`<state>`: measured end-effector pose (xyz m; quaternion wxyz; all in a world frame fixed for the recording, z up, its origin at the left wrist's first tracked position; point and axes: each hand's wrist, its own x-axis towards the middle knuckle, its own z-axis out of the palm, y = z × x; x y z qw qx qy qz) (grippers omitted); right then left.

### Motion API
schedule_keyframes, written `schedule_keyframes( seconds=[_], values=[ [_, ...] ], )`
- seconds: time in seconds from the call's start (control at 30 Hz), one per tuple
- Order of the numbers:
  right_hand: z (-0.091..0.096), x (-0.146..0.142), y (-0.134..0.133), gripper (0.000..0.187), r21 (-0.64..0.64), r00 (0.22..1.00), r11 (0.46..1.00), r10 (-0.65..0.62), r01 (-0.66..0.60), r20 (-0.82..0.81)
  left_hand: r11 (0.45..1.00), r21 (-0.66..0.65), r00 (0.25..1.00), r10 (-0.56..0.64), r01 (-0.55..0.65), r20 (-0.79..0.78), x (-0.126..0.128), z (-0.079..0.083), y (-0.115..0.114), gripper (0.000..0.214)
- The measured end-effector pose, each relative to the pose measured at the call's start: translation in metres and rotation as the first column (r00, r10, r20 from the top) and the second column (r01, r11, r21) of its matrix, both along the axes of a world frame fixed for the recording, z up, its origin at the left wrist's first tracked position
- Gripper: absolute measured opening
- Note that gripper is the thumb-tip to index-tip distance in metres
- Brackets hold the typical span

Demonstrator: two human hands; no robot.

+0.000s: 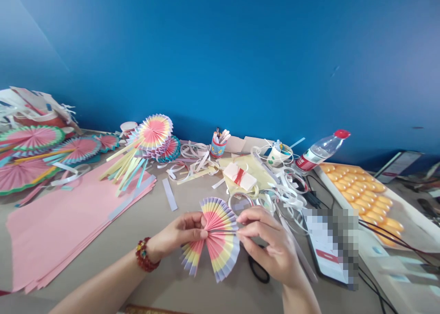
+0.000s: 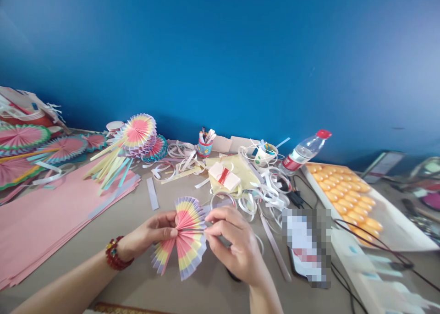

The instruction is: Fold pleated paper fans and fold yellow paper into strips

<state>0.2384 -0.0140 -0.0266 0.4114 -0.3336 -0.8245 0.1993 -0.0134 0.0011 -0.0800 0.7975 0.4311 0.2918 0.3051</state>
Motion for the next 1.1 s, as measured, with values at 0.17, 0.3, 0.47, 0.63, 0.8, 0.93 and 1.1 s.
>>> schedule_keyframes(
  seconds=[0.17,0.3,0.47,0.63,0.8,0.93,1.1],
  values=[
    [0.0006,-0.0008,-0.0005,0.016,-0.027,1.000,1.000,-0.002,0.001,-0.002,1.000,-0.004,1.000,-0.003,0.003,-0.014,0.0004,0.0012,0.0003,0.028],
    [0.0016,-0.0014,-0.0010,0.015,-0.052,1.000,0.999,-0.003,0.003,-0.005,1.000,-0.009,1.000,-0.009,0.009,-0.003,0.0004,0.0001,0.0007,0.028],
    [-0.0002,-0.0020,-0.0018,0.015,-0.114,0.999,0.993,0.010,-0.015,-0.042,1.000,-0.021,1.000,0.007,-0.007,0.006,0.0012,0.0014,0.0008,0.028],
    [-0.0046,-0.0025,-0.0016,0.016,-0.147,0.997,0.989,0.018,-0.028,-0.070,1.000,-0.016,1.000,0.019,-0.019,0.009,0.0012,0.0027,0.0007,0.029],
    [-0.0051,-0.0048,-0.0007,0.017,-0.137,0.997,0.990,0.007,-0.017,-0.074,0.999,-0.017,0.999,0.033,-0.033,0.002,0.0004,0.0005,-0.0001,0.028],
    [-0.0031,-0.0073,-0.0020,0.018,-0.122,0.995,0.993,-0.012,0.000,-0.096,0.999,-0.022,1.000,0.029,-0.030,-0.007,0.0010,-0.0016,-0.0008,0.027],
    [-0.0034,-0.0096,-0.0027,0.019,-0.093,0.992,0.995,-0.041,0.030,-0.120,0.999,-0.029,0.999,0.040,-0.040,-0.003,0.0024,-0.0017,-0.0009,0.026]
  ],
)
